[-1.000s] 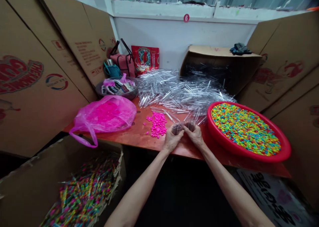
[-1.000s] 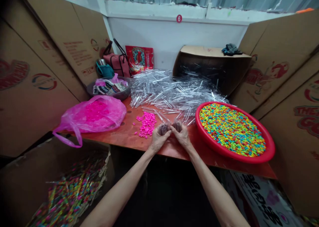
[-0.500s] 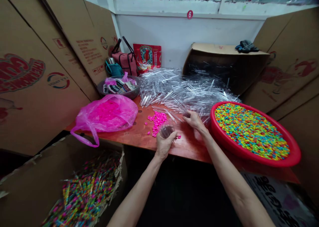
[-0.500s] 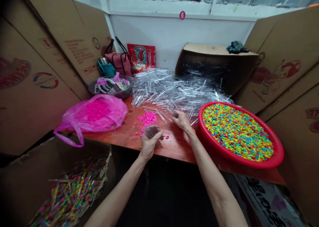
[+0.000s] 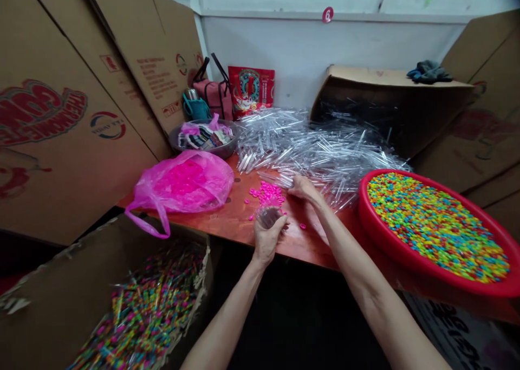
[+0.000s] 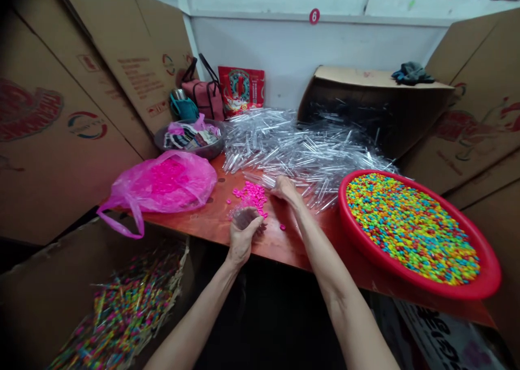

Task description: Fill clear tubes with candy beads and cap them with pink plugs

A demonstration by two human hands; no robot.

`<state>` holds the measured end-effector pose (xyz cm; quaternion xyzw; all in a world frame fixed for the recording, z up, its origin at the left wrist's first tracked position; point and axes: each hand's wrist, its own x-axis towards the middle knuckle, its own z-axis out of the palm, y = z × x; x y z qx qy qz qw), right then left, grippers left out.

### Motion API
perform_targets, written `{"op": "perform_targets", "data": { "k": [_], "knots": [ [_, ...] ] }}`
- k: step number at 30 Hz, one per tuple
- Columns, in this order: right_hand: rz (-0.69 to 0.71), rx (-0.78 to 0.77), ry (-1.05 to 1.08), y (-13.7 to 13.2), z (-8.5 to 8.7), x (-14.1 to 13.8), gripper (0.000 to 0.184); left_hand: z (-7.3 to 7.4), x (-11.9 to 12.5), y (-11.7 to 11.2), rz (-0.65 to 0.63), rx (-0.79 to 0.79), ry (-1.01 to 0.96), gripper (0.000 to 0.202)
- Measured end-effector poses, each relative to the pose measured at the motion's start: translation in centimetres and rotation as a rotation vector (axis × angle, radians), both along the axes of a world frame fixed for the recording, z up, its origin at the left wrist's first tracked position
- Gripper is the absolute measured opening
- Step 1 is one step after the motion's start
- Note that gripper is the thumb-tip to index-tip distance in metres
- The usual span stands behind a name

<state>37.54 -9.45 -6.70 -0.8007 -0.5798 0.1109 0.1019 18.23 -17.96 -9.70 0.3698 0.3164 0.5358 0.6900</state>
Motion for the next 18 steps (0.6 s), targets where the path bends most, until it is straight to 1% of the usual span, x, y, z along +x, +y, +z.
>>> {"op": "perform_targets", "data": {
  "k": [3, 5, 7, 8, 9, 11, 12, 13, 14, 15, 18],
  "knots": [
    [-0.012, -0.024, 0.002, 0.2, -0.1, 0.3, 0.017, 0.0, 0.1, 0.3, 0.012, 0.005, 0.006, 0.038],
    [-0.024, -0.015, -0.006, 0.0, 0.0, 0.6, 0.017, 0.3, 0.0, 0.1, 0.015, 0.004, 0.000, 0.041],
    [-0.023, 0.036, 0.035, -0.5, 0.3, 1.1, 0.019, 0.7, -0.1, -0.4, -0.034, -0.015, -0.001, 0.040],
    [-0.023, 0.079, 0.074, -0.9, 0.5, 1.4, 0.020, 0.9, -0.1, -0.9, -0.096, -0.029, 0.013, 0.038],
    [-0.024, 0.132, 0.121, -1.4, 0.7, 1.8, 0.020, 1.1, 0.0, -1.4, -0.185, -0.049, 0.037, 0.036],
    [-0.032, 0.259, 0.229, -2.6, 1.2, 2.6, 0.017, 1.1, 0.7, -2.2, -0.402, -0.117, 0.112, 0.035],
    [-0.037, 0.322, 0.282, -3.3, 1.4, 2.9, 0.015, 1.0, 1.3, -2.4, -0.488, -0.154, 0.153, 0.037],
    [-0.039, 0.385, 0.343, -4.1, 1.6, 3.3, 0.015, 0.9, 2.0, -2.4, -0.532, -0.183, 0.186, 0.039],
    [-0.035, 0.446, 0.420, -4.9, 1.8, 3.5, 0.016, 0.7, 2.7, -2.2, -0.532, -0.201, 0.213, 0.040],
    [-0.029, 0.498, 0.514, -5.8, 2.0, 3.7, 0.019, 0.5, 3.4, -1.7, -0.489, -0.193, 0.232, 0.039],
    [-0.030, 0.594, 0.849, -8.5, 2.7, 3.5, 0.034, 0.6, 4.8, 0.8, -0.293, -0.121, 0.240, 0.040]
  ]
}}
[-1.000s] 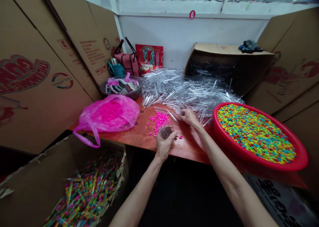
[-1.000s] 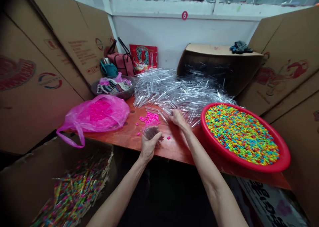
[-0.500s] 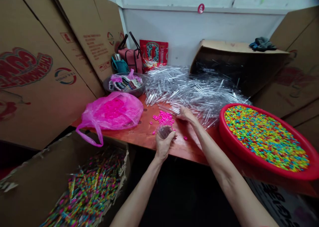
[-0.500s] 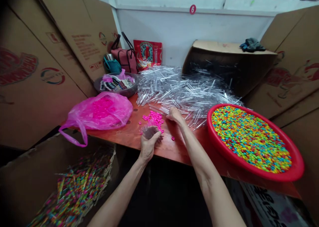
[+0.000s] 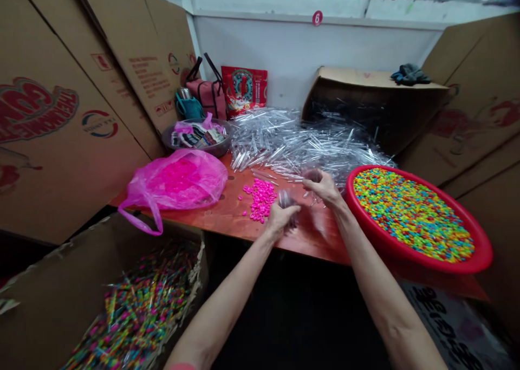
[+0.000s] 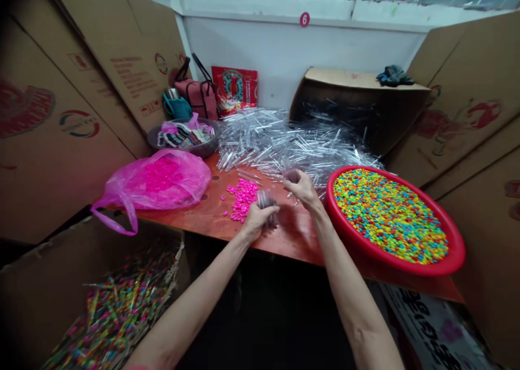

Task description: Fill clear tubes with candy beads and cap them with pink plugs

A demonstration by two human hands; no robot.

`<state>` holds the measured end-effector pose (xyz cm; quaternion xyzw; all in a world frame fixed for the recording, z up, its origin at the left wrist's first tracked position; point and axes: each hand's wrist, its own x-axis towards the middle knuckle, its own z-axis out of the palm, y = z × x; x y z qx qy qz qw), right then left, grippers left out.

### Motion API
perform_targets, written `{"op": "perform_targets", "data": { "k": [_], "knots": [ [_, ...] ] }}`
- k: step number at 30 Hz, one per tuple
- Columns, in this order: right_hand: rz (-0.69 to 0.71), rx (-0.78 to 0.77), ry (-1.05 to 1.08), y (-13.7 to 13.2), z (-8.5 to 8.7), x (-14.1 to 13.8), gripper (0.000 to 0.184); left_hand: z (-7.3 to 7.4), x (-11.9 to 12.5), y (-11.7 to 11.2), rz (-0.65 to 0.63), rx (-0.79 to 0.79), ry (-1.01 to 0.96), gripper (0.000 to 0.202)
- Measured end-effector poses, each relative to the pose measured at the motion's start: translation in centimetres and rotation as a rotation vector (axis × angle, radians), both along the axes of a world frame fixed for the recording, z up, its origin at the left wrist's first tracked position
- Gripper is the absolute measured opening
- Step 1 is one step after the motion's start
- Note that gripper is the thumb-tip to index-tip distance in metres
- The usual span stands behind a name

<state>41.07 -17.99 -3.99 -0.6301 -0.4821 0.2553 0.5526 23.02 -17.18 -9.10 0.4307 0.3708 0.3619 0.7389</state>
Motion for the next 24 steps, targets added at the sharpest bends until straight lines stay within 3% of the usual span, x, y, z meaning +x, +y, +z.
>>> {"op": "perform_targets", "data": {
  "k": [4, 9, 12, 17, 20, 24],
  "knots": [
    [0.032, 0.113, 0.205, -3.3, 1.2, -1.7, 0.044, 1.5, -0.1, 2.2, 0.050, 0.098, -0.062, 0.048],
    [0.069, 0.188, 0.260, -6.5, 4.0, -3.1, 0.036, 4.7, 0.8, 1.0, 0.023, 0.265, -0.256, 0.045],
    [0.074, 0.211, 0.119, -9.2, 7.0, -0.7, 0.035, 7.1, 2.6, 0.0, -0.087, 0.335, -0.273, 0.044],
    [0.010, 0.128, -0.125, -16.3, 11.6, 7.8, 0.037, 10.4, 6.3, -0.4, -0.260, 0.445, -0.226, 0.043],
    [-0.083, 0.148, -0.096, -20.1, 12.2, 11.0, 0.039, 11.6, 8.7, -1.6, -0.312, 0.474, -0.241, 0.041],
    [-0.181, 0.257, 0.028, -21.8, 11.1, 10.0, 0.036, 12.5, 10.8, -4.9, -0.244, 0.375, -0.347, 0.043]
  ]
}}
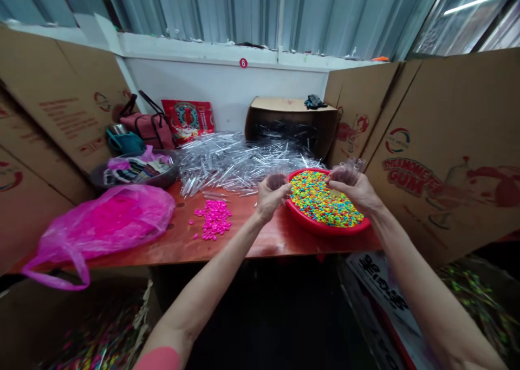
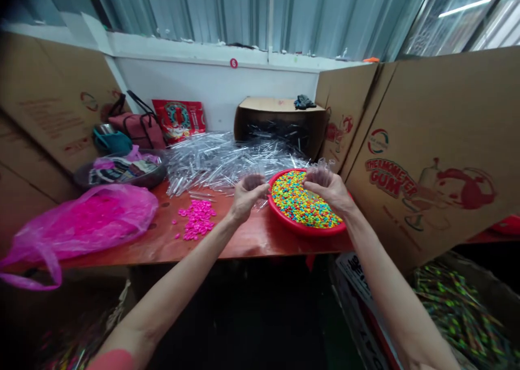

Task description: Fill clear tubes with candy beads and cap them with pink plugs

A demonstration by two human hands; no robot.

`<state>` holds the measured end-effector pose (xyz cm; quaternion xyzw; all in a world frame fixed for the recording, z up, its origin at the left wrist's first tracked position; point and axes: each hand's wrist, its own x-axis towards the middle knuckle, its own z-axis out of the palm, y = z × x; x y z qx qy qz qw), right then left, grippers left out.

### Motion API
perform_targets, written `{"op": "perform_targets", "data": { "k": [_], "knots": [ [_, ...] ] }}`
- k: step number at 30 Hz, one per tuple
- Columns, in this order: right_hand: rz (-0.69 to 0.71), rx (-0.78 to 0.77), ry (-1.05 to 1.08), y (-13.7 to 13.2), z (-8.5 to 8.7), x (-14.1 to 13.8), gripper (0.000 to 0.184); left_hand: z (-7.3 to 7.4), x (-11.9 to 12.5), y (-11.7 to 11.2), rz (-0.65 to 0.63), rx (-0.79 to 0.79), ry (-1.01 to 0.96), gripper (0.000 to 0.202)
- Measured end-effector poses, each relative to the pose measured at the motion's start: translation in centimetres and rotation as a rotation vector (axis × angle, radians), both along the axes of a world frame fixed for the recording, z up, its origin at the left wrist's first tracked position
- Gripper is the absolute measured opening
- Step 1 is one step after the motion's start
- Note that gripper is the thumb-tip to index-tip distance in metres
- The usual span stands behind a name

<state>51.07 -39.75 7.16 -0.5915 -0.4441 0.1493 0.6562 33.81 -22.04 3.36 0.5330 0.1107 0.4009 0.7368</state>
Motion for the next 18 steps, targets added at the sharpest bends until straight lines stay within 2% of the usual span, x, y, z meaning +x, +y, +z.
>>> {"op": "perform_targets", "data": {
  "k": [4, 8, 10, 13, 16, 18],
  "knots": [
    [0.018, 0.135, 0.121, 2.2, -1.2, -5.2, 0.030, 0.0, -0.5, -2.0, 0.106, -0.079, -0.110, 0.044],
    [0.135, 0.175, 0.212, 6.3, -3.9, -10.9, 0.030, -1.3, -4.1, -0.1, 0.278, -0.053, -0.151, 0.042],
    [0.193, 0.135, 0.244, 8.4, -6.4, -12.8, 0.033, -2.4, -6.3, 1.8, 0.368, -0.041, -0.141, 0.041],
    [0.212, 0.040, 0.292, 11.1, -11.1, -14.5, 0.039, -4.4, -9.1, 4.4, 0.474, -0.025, -0.092, 0.041],
    [0.173, -0.103, 0.284, 12.8, -15.3, -14.9, 0.044, -6.3, -10.7, 6.0, 0.523, -0.031, -0.048, 0.042],
    [0.153, -0.189, 0.236, 13.3, -17.0, -14.9, 0.046, -7.3, -11.2, 6.4, 0.519, -0.037, -0.025, 0.042]
  ]
}}
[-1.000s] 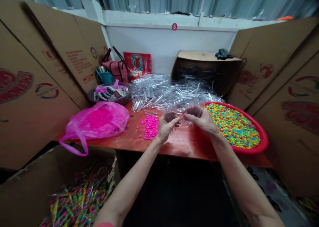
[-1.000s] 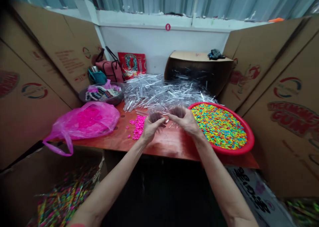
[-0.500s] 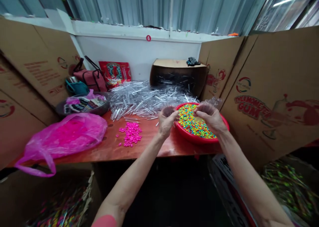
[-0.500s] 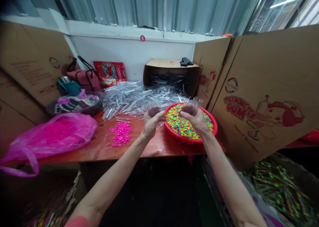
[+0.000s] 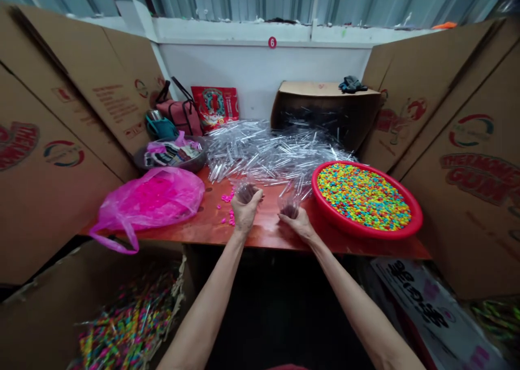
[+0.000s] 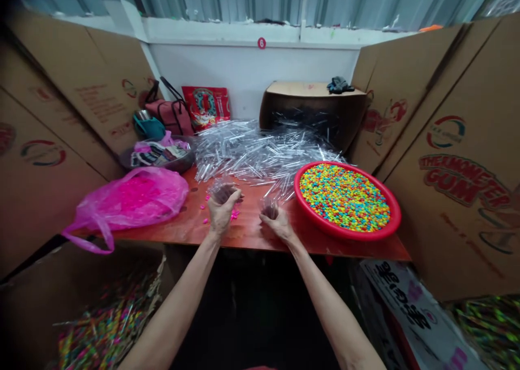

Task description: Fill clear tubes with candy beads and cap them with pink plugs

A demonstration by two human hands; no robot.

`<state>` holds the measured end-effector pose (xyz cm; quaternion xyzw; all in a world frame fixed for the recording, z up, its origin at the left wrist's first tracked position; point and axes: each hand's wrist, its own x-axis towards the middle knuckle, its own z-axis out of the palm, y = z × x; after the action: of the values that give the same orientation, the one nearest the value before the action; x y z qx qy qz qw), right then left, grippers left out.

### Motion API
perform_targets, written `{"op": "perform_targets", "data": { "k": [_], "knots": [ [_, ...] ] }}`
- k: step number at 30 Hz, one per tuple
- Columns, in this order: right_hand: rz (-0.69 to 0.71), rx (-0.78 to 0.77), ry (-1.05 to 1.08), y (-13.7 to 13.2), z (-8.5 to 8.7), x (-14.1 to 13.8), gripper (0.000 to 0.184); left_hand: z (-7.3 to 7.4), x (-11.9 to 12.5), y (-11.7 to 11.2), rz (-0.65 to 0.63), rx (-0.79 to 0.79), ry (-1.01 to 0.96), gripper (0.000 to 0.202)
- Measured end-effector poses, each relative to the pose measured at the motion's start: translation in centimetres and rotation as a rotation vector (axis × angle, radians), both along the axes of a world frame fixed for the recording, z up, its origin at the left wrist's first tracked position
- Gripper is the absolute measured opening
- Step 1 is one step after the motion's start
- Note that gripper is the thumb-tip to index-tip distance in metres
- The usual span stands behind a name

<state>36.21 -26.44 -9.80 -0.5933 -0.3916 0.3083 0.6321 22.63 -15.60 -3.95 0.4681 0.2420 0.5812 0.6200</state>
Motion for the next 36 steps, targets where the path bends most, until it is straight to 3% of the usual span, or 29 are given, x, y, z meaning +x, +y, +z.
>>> {"op": "perform_targets", "data": {
  "k": [5, 11, 15, 17, 19, 21, 23, 26, 29, 31, 36],
  "knots": [
    [0.001, -0.037, -0.055, 0.2, -0.9, 0.3, 0.045, -1.2, 0.5, -0.4, -0.067, 0.025, 0.052, 0.038],
    [0.005, -0.012, -0.007, -1.5, 0.2, -0.3, 0.039, -0.5, 1.8, -1.6, -0.164, 0.103, 0.108, 0.033],
    [-0.064, 0.055, -0.209, -5.6, 4.3, 1.6, 0.028, 0.6, 2.6, -2.1, -0.237, 0.150, 0.145, 0.029],
    [-0.107, 0.063, -0.402, -8.3, 7.2, 4.4, 0.026, 1.1, 3.5, -2.0, -0.306, 0.213, 0.194, 0.026],
    [-0.178, -0.023, -0.662, -11.1, 10.0, 8.3, 0.022, 1.9, 4.8, -1.7, -0.381, 0.324, 0.271, 0.023],
    [-0.286, -0.204, -0.968, -13.7, 12.7, 12.5, 0.012, 3.0, 6.6, -1.2, -0.406, 0.509, 0.422, 0.020],
    [-0.415, -0.480, -1.286, -15.9, 14.8, 16.2, 0.010, 4.5, 8.8, -0.8, -0.375, 0.756, 0.660, 0.011],
    [-0.453, -0.823, -1.711, -18.1, 16.6, 19.8, 0.018, 7.2, 12.5, -0.8, -0.352, 1.107, 1.020, 0.010],
    [-0.379, -1.026, -1.897, -18.5, 16.2, 21.1, 0.027, 9.1, 16.3, -2.1, -0.407, 1.330, 1.304, 0.022],
    [-0.314, -1.094, -1.897, -18.0, 14.8, 21.2, 0.027, 9.5, 18.8, -3.4, -0.460, 1.363, 1.413, 0.025],
    [-0.168, -1.025, -1.715, -16.0, 10.5, 21.9, 0.032, 7.7, 23.3, -5.6, -0.535, 1.293, 1.452, 0.021]
  ]
}}
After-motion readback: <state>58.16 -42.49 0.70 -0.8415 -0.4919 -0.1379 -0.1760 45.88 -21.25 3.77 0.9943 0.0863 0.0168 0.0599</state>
